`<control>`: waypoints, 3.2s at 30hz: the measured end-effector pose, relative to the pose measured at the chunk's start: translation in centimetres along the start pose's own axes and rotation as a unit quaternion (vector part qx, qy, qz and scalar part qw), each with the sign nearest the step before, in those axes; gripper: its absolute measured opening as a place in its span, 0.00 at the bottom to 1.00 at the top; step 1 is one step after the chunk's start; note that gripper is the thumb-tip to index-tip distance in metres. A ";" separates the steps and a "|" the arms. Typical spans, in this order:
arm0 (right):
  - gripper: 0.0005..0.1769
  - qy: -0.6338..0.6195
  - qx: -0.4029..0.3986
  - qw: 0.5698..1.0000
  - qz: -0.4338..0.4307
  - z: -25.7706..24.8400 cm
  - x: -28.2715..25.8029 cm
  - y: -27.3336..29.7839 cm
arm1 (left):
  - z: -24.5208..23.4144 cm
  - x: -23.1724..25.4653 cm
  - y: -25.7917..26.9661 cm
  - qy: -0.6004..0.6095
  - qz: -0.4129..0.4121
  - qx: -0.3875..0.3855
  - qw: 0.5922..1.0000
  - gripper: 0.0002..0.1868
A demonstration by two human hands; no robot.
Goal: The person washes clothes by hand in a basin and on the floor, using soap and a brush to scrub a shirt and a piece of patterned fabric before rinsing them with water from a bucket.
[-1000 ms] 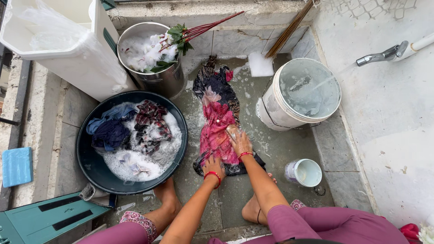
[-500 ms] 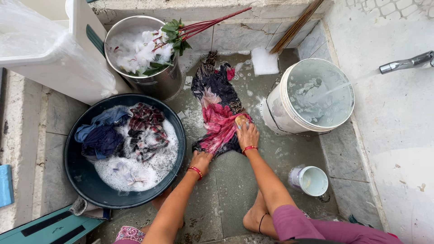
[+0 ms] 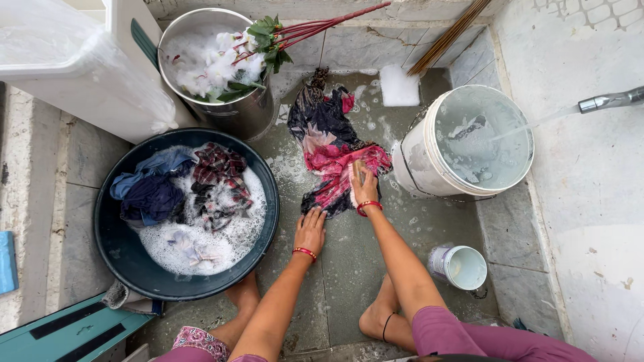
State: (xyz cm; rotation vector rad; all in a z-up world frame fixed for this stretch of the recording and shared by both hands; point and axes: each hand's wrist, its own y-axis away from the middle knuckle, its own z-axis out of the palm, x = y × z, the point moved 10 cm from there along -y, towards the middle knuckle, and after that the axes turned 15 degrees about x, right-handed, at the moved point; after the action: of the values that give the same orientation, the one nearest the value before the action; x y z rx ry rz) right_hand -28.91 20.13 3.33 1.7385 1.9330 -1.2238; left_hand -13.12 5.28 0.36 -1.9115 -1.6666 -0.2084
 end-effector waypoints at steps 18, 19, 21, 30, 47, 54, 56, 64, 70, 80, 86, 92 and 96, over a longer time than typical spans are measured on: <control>0.33 0.048 -0.108 0.962 -0.248 2.0 -7.8 6.8 | -3.0 -5.4 7.9 0.084 0.089 -0.057 0.991 0.33; 0.33 0.046 -0.117 0.961 -0.247 2.4 -7.8 6.8 | -1.7 -5.9 8.8 0.068 0.060 -0.110 0.990 0.32; 0.29 0.076 -0.130 0.933 -0.326 4.1 -7.6 7.3 | -0.4 -6.6 10.2 0.055 0.025 -0.176 0.982 0.32; 0.35 0.151 -0.036 0.953 -0.260 3.5 -7.2 0.4 | -3.2 -5.1 8.4 0.076 0.070 -0.068 0.992 0.34; 0.36 0.150 -0.066 0.986 -0.024 3.1 7.8 -4.8 | 3.7 -0.5 -10.4 -0.016 0.034 0.141 0.989 0.34; 0.31 0.181 0.005 0.983 -0.039 2.5 4.1 -5.4 | 12.4 -2.5 -12.0 -0.010 0.110 -0.062 0.992 0.09; 0.27 0.143 -0.091 0.984 0.054 3.8 3.4 -0.9 | 10.7 -1.9 -6.5 -0.026 0.129 -0.121 0.984 0.10; 0.23 0.013 -0.266 0.858 -0.439 4.6 -6.9 10.8 | 4.6 0.5 11.3 0.072 0.183 -0.185 0.963 0.10; 0.24 0.259 -0.056 0.942 -0.208 8.0 -2.3 -8.9 | 4.7 0.7 10.7 0.054 0.204 -0.188 0.959 0.08; 0.27 0.060 -0.249 0.885 -0.388 10.6 -7.7 6.0 | 5.1 2.6 14.8 0.119 0.200 -0.199 0.952 0.08; 0.27 0.094 -0.143 0.983 -0.059 17.2 0.2 -15.1 | 4.0 6.5 4.8 0.086 0.251 -0.093 0.960 0.34; 0.29 0.088 -0.122 0.972 -0.178 8.1 1.2 -4.8 | 7.8 -4.4 -12.1 -0.071 0.023 -0.020 0.997 0.27; 0.28 0.195 -0.118 0.967 -0.114 5.0 1.3 -4.6 | 10.4 -3.5 -9.5 -0.032 0.089 -0.128 0.987 0.22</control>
State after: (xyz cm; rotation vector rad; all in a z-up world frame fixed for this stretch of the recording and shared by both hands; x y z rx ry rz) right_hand -35.07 17.73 1.20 1.7667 2.4452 -0.7055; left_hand -25.45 8.10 -6.75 -2.2670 -1.5596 -0.3056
